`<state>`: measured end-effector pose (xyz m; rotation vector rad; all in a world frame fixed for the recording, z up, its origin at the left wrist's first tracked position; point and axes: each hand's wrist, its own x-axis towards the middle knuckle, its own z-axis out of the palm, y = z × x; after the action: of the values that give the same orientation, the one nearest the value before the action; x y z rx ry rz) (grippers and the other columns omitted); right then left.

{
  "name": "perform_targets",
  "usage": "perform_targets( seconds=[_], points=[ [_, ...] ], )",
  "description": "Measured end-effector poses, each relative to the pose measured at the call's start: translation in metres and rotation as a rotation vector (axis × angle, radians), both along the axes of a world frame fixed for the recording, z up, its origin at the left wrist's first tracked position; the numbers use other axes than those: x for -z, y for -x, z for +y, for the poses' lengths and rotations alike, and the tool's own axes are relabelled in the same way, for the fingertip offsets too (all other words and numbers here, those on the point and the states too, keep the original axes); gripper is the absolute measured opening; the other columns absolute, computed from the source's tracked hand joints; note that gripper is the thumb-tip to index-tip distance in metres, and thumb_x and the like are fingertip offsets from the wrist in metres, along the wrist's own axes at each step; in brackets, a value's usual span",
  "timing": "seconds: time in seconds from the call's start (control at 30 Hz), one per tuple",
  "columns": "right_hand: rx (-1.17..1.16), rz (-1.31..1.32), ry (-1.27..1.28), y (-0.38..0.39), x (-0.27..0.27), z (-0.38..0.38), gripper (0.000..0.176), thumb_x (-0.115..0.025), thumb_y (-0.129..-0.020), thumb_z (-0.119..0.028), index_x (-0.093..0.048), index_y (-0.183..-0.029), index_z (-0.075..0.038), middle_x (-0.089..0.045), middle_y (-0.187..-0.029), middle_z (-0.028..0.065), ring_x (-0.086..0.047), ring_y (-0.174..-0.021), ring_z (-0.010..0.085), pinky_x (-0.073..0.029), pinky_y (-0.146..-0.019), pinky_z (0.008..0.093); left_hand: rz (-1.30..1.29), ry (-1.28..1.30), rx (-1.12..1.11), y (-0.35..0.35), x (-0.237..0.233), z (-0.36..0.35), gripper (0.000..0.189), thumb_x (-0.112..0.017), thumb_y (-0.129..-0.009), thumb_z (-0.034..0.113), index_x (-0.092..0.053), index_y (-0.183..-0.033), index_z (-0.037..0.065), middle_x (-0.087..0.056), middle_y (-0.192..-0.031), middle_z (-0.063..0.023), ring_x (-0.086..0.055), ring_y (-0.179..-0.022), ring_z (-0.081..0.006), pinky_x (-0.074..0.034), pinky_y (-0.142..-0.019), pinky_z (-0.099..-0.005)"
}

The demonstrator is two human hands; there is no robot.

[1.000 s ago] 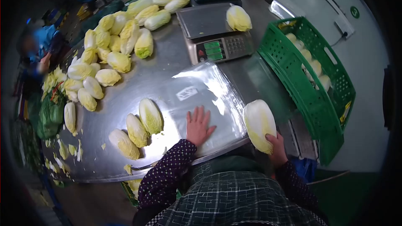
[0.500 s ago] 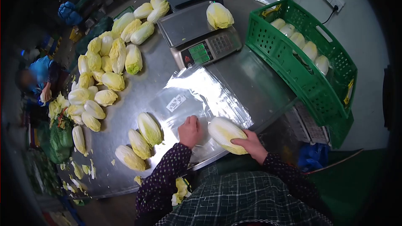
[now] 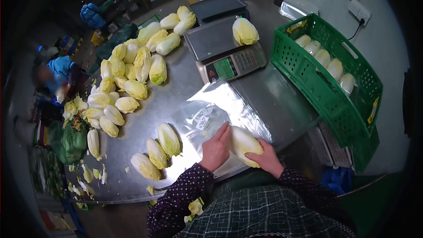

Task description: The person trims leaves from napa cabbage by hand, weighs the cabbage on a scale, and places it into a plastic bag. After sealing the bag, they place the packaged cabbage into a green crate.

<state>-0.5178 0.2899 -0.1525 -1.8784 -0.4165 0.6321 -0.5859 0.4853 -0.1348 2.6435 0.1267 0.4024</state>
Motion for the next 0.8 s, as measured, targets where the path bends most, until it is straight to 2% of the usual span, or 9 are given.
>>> perform_targets(
  seconds=[0.07, 0.17, 0.2, 0.3, 0.33, 0.43, 0.53, 0.67, 0.8],
  points=[
    [-0.029, -0.316, 0.091, -0.006, 0.009, 0.011, 0.067, -0.079, -0.063, -0.021, -0.053, -0.12, 0.003, -0.063, -0.103, 0.0217, -0.064, -0.095, 0.0318, -0.051, -0.082, 0.0383, -0.044, 0.012, 0.082, -0.009, -0.009, -0.006, 0.061, -0.057, -0.064, -0.001, -0.055, -0.125, 0.004, -0.051, -0.136, -0.0067, -0.066, -0.075, -0.0259, -0.053, -0.059, -0.0335],
    [-0.068, -0.348, 0.139, -0.008, 0.006, 0.016, 0.067, -0.078, -0.061, -0.019, -0.053, -0.119, 0.004, -0.063, -0.101, 0.0224, -0.064, -0.095, 0.0339, -0.052, -0.08, 0.04, 0.015, -0.001, 0.274, -0.009, -0.005, -0.023, 0.063, -0.06, -0.065, 0.002, -0.053, -0.128, 0.006, -0.047, -0.14, -0.0062, -0.066, -0.073, -0.0244, -0.053, -0.059, -0.0327],
    [-0.081, -0.4, 0.118, -0.008, -0.001, 0.013, 0.057, -0.075, -0.069, -0.021, -0.054, -0.115, 0.004, -0.065, -0.099, 0.02, -0.066, -0.087, 0.0329, -0.053, -0.076, 0.0398, 0.026, -0.026, 0.266, -0.002, -0.004, -0.024, 0.064, -0.06, -0.065, 0.003, -0.052, -0.128, 0.006, -0.046, -0.141, -0.0059, -0.066, -0.072, -0.0243, -0.053, -0.058, -0.0324],
    [0.195, 0.537, -0.353, -0.013, 0.016, 0.002, 0.04, -0.071, -0.077, -0.015, -0.056, -0.109, 0.004, -0.065, -0.095, 0.0142, -0.067, -0.087, 0.0277, -0.053, -0.072, 0.0373, 0.054, -0.075, 0.249, 0.01, -0.006, -0.021, 0.067, -0.059, -0.064, 0.003, -0.051, -0.13, 0.006, -0.045, -0.143, -0.0051, -0.065, -0.069, -0.024, -0.052, -0.057, -0.0325],
    [0.232, 0.803, -0.333, -0.016, -0.006, 0.0, 0.033, -0.068, -0.082, -0.012, -0.058, -0.109, 0.005, -0.065, -0.095, 0.0109, -0.066, -0.087, 0.0222, -0.053, -0.072, 0.0333, 0.063, -0.068, 0.239, 0.012, -0.006, -0.022, 0.068, -0.058, -0.063, 0.001, -0.051, -0.131, 0.007, -0.045, -0.142, -0.0051, -0.065, -0.067, -0.0238, -0.052, -0.056, -0.0332],
    [0.173, 0.5, -0.413, -0.011, 0.04, 0.008, 0.034, -0.068, -0.082, -0.014, -0.059, -0.109, 0.005, -0.066, -0.093, 0.0124, -0.065, -0.085, 0.0199, -0.052, -0.072, 0.0324, -0.037, 0.025, 0.339, -0.004, -0.012, -0.027, 0.068, -0.056, -0.065, -0.001, -0.05, -0.132, 0.008, -0.044, -0.143, -0.0057, -0.064, -0.065, -0.0251, -0.052, -0.055, -0.0338],
    [-0.266, -0.29, 0.052, -0.025, 0.051, 0.016, 0.035, -0.068, -0.082, -0.014, -0.058, -0.11, 0.005, -0.065, -0.097, 0.0121, -0.063, -0.086, 0.0175, -0.051, -0.073, 0.0306, 0.051, 0.067, 0.518, -0.025, -0.029, -0.033, 0.066, -0.056, -0.07, 0.001, -0.047, -0.135, 0.01, -0.044, -0.143, -0.0067, -0.063, -0.064, -0.0278, -0.052, -0.058, -0.035],
    [0.261, 0.635, -0.505, -0.023, 0.029, 0.03, 0.04, -0.072, -0.081, -0.016, -0.057, -0.113, 0.003, -0.064, -0.099, 0.009, -0.062, -0.085, 0.02, -0.051, -0.073, 0.031, 0.052, 0.036, 0.66, 0.005, -0.032, -0.038, 0.069, -0.059, -0.067, 0.004, -0.048, -0.135, 0.011, -0.054, -0.133, -0.0076, -0.062, -0.063, -0.029, -0.053, -0.06, -0.0359],
    [0.214, 0.366, -0.477, -0.027, 0.043, 0.043, 0.051, -0.075, -0.078, -0.021, -0.054, -0.118, 0.002, -0.062, -0.104, 0.009, -0.062, -0.088, 0.0203, -0.051, -0.075, 0.0326, 0.08, 0.058, 0.553, 0.006, -0.029, -0.046, 0.066, -0.059, -0.067, 0.003, -0.051, -0.132, 0.009, -0.054, -0.133, -0.0085, -0.065, -0.071, -0.0296, -0.054, -0.064, -0.0353]
  ],
)
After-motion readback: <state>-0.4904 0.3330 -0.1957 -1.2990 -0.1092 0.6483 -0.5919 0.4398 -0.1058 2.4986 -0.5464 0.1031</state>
